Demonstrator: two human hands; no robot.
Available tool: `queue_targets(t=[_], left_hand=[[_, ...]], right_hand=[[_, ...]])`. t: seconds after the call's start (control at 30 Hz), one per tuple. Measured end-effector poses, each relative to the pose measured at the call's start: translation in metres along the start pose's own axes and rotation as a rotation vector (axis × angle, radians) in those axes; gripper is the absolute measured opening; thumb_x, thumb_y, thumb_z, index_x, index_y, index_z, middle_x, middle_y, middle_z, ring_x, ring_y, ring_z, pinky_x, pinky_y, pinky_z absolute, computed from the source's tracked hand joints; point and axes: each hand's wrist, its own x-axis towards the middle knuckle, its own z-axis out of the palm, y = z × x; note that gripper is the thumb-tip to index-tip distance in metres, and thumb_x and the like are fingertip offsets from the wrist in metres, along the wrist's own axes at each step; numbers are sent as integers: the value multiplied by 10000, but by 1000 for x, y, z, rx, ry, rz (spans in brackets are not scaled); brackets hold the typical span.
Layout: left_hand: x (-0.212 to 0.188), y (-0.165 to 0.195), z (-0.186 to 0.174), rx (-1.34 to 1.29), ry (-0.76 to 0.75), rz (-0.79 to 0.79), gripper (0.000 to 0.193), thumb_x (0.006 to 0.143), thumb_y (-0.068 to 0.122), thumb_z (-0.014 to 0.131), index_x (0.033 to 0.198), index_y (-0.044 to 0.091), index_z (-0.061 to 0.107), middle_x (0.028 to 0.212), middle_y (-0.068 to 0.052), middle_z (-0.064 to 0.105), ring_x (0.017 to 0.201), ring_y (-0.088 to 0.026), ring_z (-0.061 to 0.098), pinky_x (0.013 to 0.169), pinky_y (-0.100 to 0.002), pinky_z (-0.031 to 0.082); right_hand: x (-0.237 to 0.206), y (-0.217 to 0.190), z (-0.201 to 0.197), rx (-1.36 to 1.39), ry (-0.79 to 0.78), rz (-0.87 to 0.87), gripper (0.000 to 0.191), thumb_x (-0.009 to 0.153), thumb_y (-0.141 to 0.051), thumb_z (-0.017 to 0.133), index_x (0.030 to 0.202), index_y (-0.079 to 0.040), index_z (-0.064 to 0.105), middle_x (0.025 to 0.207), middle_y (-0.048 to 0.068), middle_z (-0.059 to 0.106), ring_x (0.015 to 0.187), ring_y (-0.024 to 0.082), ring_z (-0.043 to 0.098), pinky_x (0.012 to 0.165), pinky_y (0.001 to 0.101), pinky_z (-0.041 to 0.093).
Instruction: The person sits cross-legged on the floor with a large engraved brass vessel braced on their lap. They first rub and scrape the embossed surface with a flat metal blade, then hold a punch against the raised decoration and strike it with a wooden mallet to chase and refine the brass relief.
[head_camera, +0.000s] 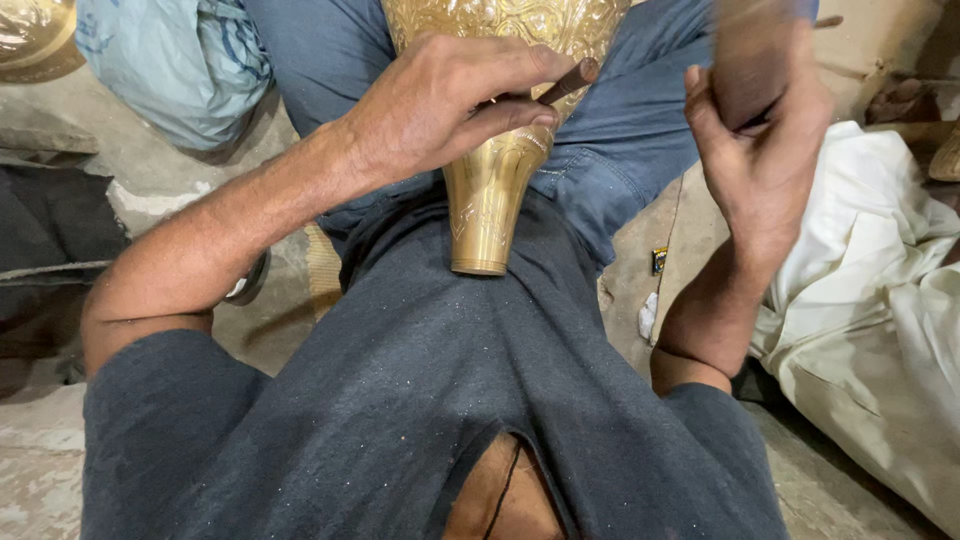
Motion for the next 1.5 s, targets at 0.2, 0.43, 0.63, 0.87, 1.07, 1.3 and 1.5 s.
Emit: queue_targets(t=[0.2,0.43,0.63,0.87,1.07,1.3,1.5], left_hand=[[-1,0,-2,-4,-21,-63,335,1059,223,786,1318,56,656,1136,-118,753,987,-249,770,863,-360,630],[-3,-1,-3,-33,-4,-62,342,1051,172,762,1332,25,633,1140,-125,749,987,-230,771,855,-340,632],[-8,0,-6,-28,10,-62,364,1050,194,803,1334,21,655,1107,-132,748,965,-249,768,835,-365,620],[-11,-3,-6,-46,-1,-86,317,1073,194,783,1312,26,658,1106,-124,746,970,-248,771,845,-358,628],[-13,-4,-7,24,33,5,313,1081,216,779,1291,28,642,1160,-122,746,1008,-258,763,879,-371,624],[-19,-6,-8,-54,46,-78,351,1064,186,783,1342,19,649,1089,-123,749,971,-236,776,859,-346,636],[-19,-8,-8,-47,55,-30,336,1061,147,749,1347,10,638,1141,-126,749,982,-231,770,864,-334,634]], right_hand=[[8,-10,2,-29,47,-96,285,967,13,782,1150,25,563,961,157,596,877,375,560,815,425,483],[10,-5,-4,-185,-39,-252,364,820,83,746,1092,34,510,968,160,577,891,355,595,831,406,501],[11,-3,2,-301,20,-249,334,906,33,818,1119,9,562,929,156,590,867,337,599,797,390,496],[18,-9,-3,-427,-71,-343,412,763,35,802,1100,21,566,905,165,628,836,334,654,756,397,501],[17,-6,-3,-280,-59,-289,256,883,37,713,1078,21,548,949,168,608,850,322,651,760,377,521],[23,-22,-1,-407,-108,-231,288,911,-63,813,1051,-7,567,870,134,606,812,335,619,762,451,494],[21,-33,-3,-387,-83,-239,411,834,-12,808,1170,1,572,965,153,649,857,383,644,709,472,468]])
